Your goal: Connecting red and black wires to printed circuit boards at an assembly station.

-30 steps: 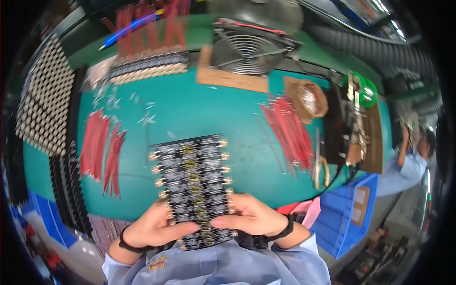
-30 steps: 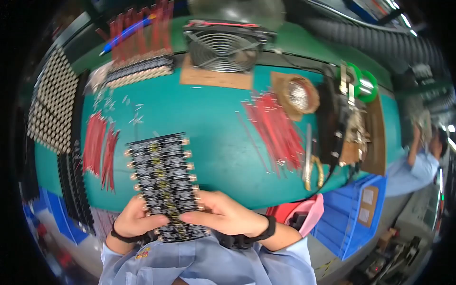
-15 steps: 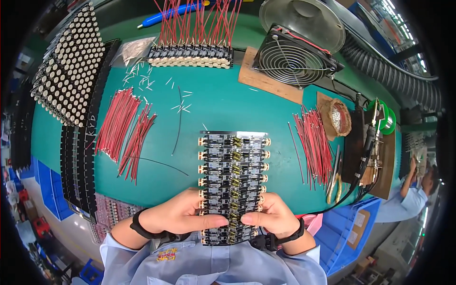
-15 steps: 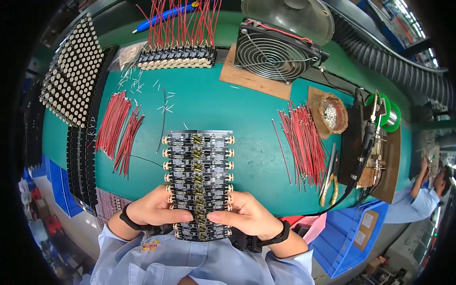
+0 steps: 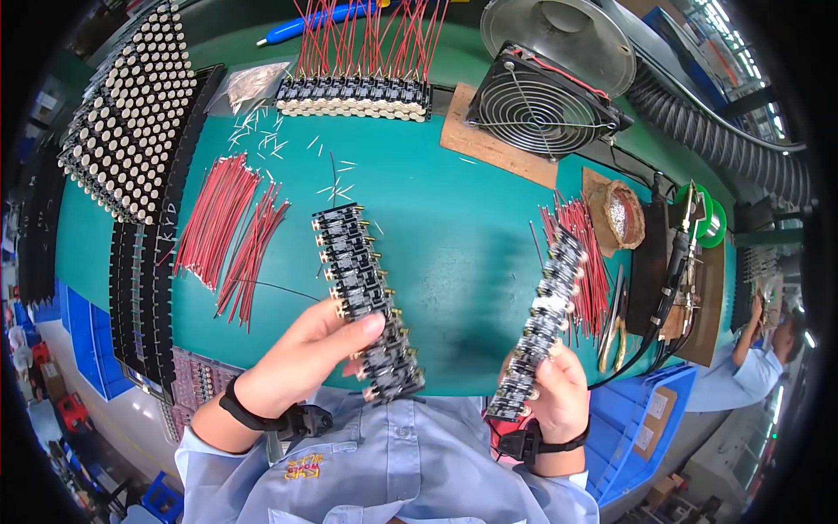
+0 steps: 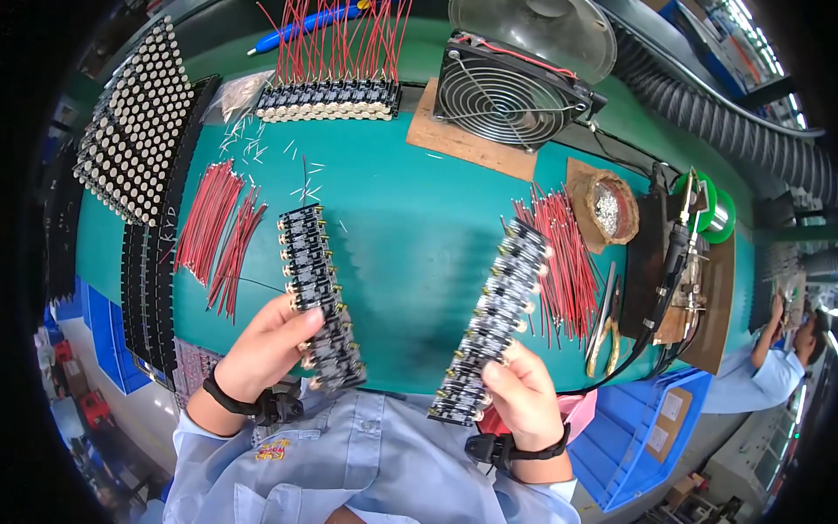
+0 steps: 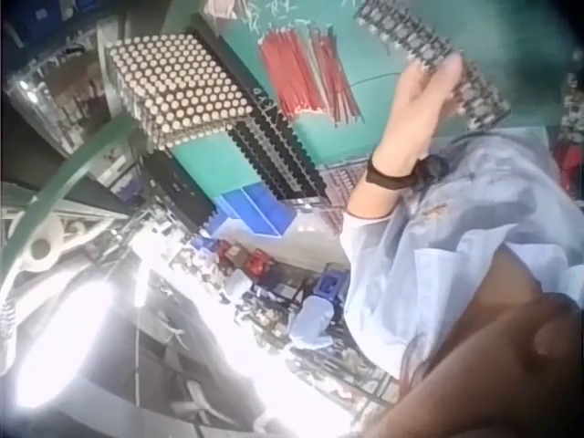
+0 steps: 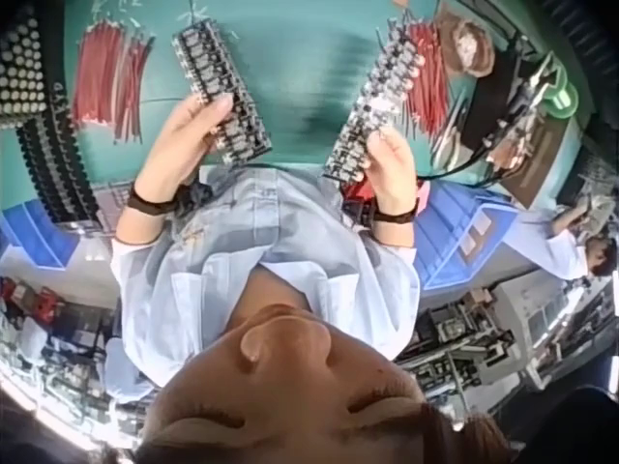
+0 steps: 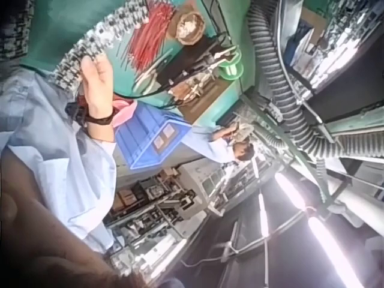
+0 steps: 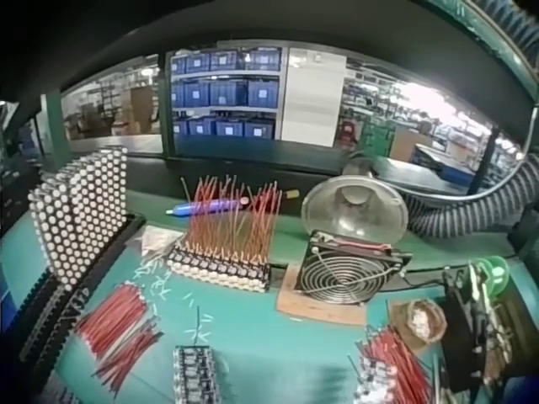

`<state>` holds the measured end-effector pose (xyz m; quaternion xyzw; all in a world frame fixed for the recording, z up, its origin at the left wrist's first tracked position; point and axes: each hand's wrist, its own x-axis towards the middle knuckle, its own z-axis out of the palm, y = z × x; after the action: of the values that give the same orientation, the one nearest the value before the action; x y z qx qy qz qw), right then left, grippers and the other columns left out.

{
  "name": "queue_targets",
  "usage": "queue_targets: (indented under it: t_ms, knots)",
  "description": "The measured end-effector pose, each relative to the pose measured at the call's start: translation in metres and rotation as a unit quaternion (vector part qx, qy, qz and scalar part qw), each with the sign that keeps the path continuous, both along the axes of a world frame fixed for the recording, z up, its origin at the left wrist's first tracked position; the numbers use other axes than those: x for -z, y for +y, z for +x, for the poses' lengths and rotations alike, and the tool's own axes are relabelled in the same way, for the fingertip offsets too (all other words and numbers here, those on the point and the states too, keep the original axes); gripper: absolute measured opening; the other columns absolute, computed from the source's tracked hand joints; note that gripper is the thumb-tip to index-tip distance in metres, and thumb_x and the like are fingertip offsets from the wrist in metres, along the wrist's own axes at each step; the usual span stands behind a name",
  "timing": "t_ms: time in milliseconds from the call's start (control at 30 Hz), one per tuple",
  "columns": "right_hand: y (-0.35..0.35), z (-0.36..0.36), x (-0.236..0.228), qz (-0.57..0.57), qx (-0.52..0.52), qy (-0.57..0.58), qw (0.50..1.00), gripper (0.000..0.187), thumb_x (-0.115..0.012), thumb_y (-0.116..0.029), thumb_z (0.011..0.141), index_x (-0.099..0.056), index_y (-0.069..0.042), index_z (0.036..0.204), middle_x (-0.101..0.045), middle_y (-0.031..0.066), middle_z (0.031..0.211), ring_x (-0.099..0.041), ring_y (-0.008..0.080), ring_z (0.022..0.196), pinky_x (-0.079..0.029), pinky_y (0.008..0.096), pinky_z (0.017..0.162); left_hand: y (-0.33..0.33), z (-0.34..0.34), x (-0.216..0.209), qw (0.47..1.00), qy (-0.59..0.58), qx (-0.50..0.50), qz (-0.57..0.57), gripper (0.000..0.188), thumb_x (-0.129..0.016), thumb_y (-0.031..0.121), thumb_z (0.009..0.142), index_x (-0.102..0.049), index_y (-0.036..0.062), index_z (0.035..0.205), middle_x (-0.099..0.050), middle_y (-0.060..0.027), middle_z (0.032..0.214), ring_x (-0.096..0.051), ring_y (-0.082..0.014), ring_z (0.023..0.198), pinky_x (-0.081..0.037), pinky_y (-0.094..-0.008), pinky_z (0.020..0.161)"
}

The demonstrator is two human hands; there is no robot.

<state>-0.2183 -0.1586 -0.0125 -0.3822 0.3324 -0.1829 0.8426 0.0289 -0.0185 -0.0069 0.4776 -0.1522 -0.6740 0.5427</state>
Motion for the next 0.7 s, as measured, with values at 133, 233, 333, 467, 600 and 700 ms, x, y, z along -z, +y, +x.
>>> queue_targets:
  t_ms: [133,233,333,467,600,700]
  knots:
    - [0.010,-0.012,-0.004,-0.016,0.085,0.023,0.996,0.041,-0.064,-0.025,0.090,-0.054,0.005,0.115,-0.066,0.0152,0.093,-0.064,0.0190,0.071,-0.050,0.0292,0.063,-0.010,-0.007,0.007,0.998,0.028,0.045,0.020,0.034,-0.049,0.029,0.101,-0.053,0.0007,0.119,-0.064,-0.0059,0.101,-0.059,-0.0121,0.074,-0.048,-0.0242,0.068]
    - [0.009,-0.010,-0.011,-0.020,0.079,0.004,0.997,0.042,-0.063,-0.025,0.090,-0.053,0.005,0.117,-0.066,0.0150,0.094,-0.063,0.0185,0.071,-0.050,0.0288,0.063,-0.023,-0.021,0.001,0.993,0.057,0.098,0.018,0.036,-0.050,0.031,0.100,-0.051,0.0015,0.122,-0.063,-0.0058,0.100,-0.060,-0.0122,0.075,-0.049,-0.0262,0.069]
    - [0.006,-0.003,-0.015,-0.003,0.024,-0.049,0.999,0.042,-0.064,-0.024,0.090,-0.053,0.006,0.118,-0.066,0.0145,0.094,-0.063,0.0182,0.072,-0.051,0.0289,0.064,-0.026,-0.026,-0.007,0.984,0.099,0.146,0.028,0.038,-0.054,0.029,0.098,-0.049,0.0014,0.124,-0.063,-0.0071,0.095,-0.061,-0.0135,0.076,-0.049,-0.0278,0.068]
    - [0.009,0.008,-0.018,-0.002,-0.032,-0.058,0.998,0.040,-0.063,-0.018,0.090,-0.053,0.006,0.121,-0.066,0.0127,0.094,-0.063,0.0178,0.074,-0.051,0.0285,0.067,-0.019,-0.017,-0.016,0.903,-0.262,0.322,-0.108,0.054,-0.065,0.024,0.090,-0.043,0.0009,0.134,-0.062,-0.0138,0.100,-0.063,-0.0216,0.082,-0.052,-0.0327,0.075]
    - [0.018,0.033,-0.014,-0.127,-0.045,0.007,0.991,0.030,-0.062,-0.012,0.090,-0.055,0.005,0.114,-0.066,0.0120,0.092,-0.063,0.0178,0.071,-0.051,0.0288,0.066,-0.010,-0.014,-0.034,0.802,-0.550,0.128,-0.196,0.069,-0.073,0.021,0.079,-0.041,0.0002,0.136,-0.059,-0.0168,0.107,-0.063,-0.0280,0.088,-0.051,-0.0353,0.077]
    - [0.017,0.042,-0.006,-0.108,-0.044,-0.049,0.992,0.025,-0.060,0.003,0.089,-0.055,0.002,0.113,-0.067,0.0093,0.095,-0.066,0.0158,0.080,-0.054,0.0290,0.072,-0.009,-0.015,-0.050,0.699,-0.663,0.129,-0.235,0.070,-0.076,0.022,0.073,-0.045,-0.0001,0.131,-0.058,-0.0166,0.108,-0.059,-0.0338,0.095,-0.049,-0.0392,0.081]
